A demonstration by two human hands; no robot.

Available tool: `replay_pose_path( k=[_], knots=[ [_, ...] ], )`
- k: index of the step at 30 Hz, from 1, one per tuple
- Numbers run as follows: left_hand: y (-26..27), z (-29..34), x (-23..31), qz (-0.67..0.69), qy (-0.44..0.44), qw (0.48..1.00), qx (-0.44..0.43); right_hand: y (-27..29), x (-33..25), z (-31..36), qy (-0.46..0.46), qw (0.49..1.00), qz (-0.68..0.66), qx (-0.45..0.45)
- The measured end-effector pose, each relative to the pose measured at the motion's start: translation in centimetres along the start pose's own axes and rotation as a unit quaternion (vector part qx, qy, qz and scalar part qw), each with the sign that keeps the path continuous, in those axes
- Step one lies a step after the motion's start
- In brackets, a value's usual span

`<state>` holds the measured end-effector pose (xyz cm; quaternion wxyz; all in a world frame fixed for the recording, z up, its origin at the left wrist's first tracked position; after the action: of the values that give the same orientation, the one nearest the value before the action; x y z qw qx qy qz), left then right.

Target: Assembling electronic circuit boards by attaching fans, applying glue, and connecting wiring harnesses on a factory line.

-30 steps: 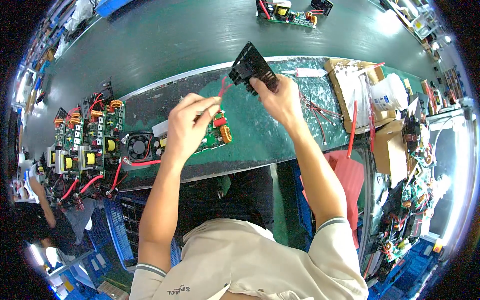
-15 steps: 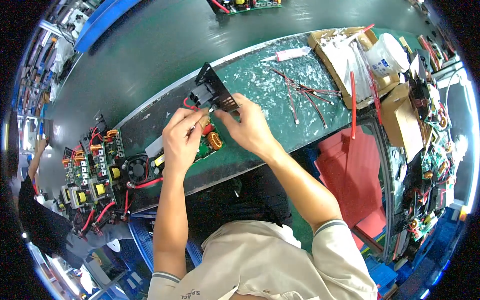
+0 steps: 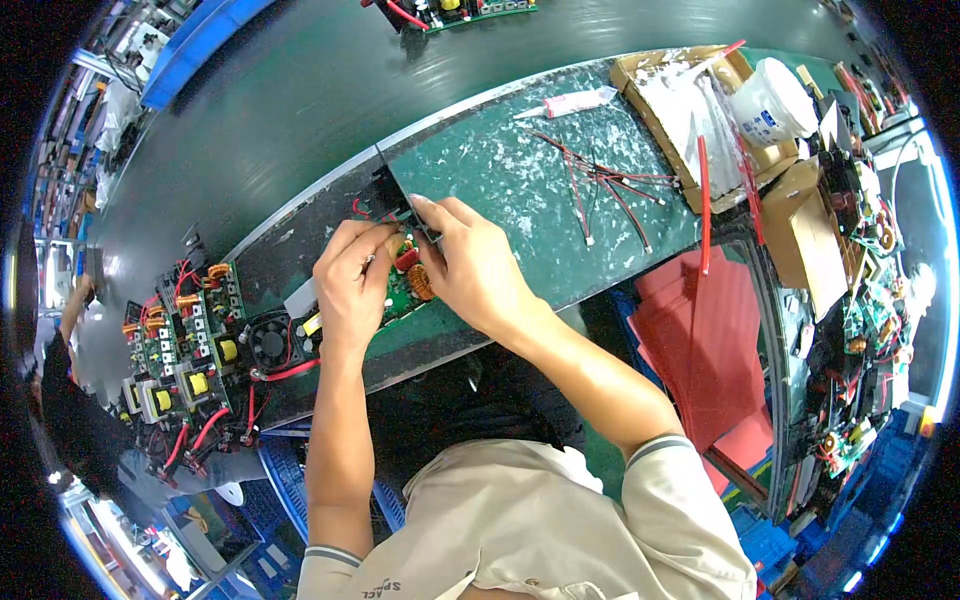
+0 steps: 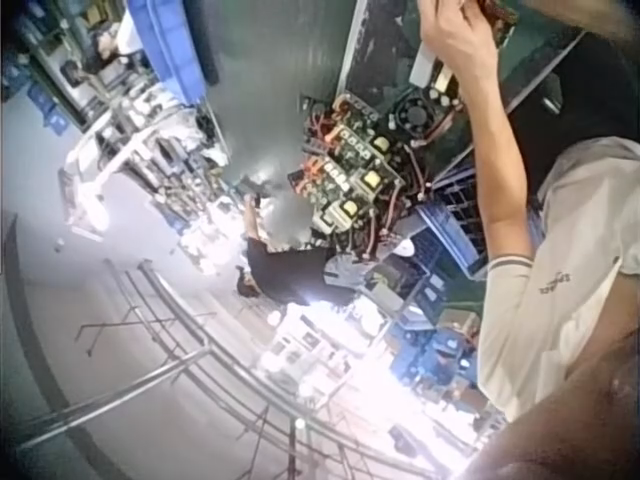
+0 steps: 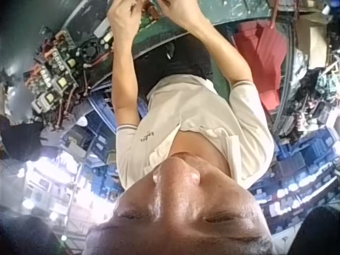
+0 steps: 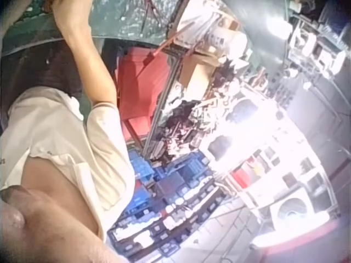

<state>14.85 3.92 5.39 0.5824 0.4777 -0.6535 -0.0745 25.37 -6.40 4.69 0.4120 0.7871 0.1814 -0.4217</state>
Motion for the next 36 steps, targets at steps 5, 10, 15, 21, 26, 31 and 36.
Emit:
replay_pose_path(
  k=[5, 10, 15, 21, 26, 31, 36],
  knots=[
    [0.0, 0.0, 0.0, 0.014, 0.009, 1.0, 0.007, 0.0, 0.8, -0.1, -0.043, 0.998, -0.047, -0.004],
    [0.1, 0.0, 0.0, 0.021, 0.014, 1.0, -0.001, 0.3, 0.9, -0.1, -0.052, 0.997, -0.057, -0.005],
    [0.0, -0.1, 0.0, 0.023, 0.009, 1.0, 0.0, 0.1, 1.2, -0.1, -0.059, 0.997, -0.051, -0.012],
    [0.1, -0.1, 0.0, 0.012, -0.006, 1.0, 0.006, 0.2, 0.0, -0.1, -0.03, 0.999, -0.02, 0.0],
    [0.2, 0.2, 0.2, 0.005, -0.002, 1.0, 0.017, -0.1, -0.1, 0.3, -0.034, 0.999, -0.024, 0.005],
    [0.4, 0.1, 0.5, 0.001, -0.007, 1.0, 0.009, -0.2, -0.1, 0.6, -0.054, 0.998, -0.013, -0.003],
    [0.5, 0.4, 0.4, -0.001, -0.011, 1.0, 0.01, -0.7, -0.3, 0.9, -0.057, 0.998, 0.023, -0.016]
  ],
)
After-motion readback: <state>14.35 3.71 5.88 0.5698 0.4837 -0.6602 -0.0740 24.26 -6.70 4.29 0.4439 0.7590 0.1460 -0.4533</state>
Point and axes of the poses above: each hand's wrist, its own z-axis away from the middle knuckle, its own y-axis out of the back of the hand, x = y × z, the point moved 8 cm from there along -z, towards the middle knuckle, and after that the axes turned 9 degrees about -x, right-handed, at the moved point
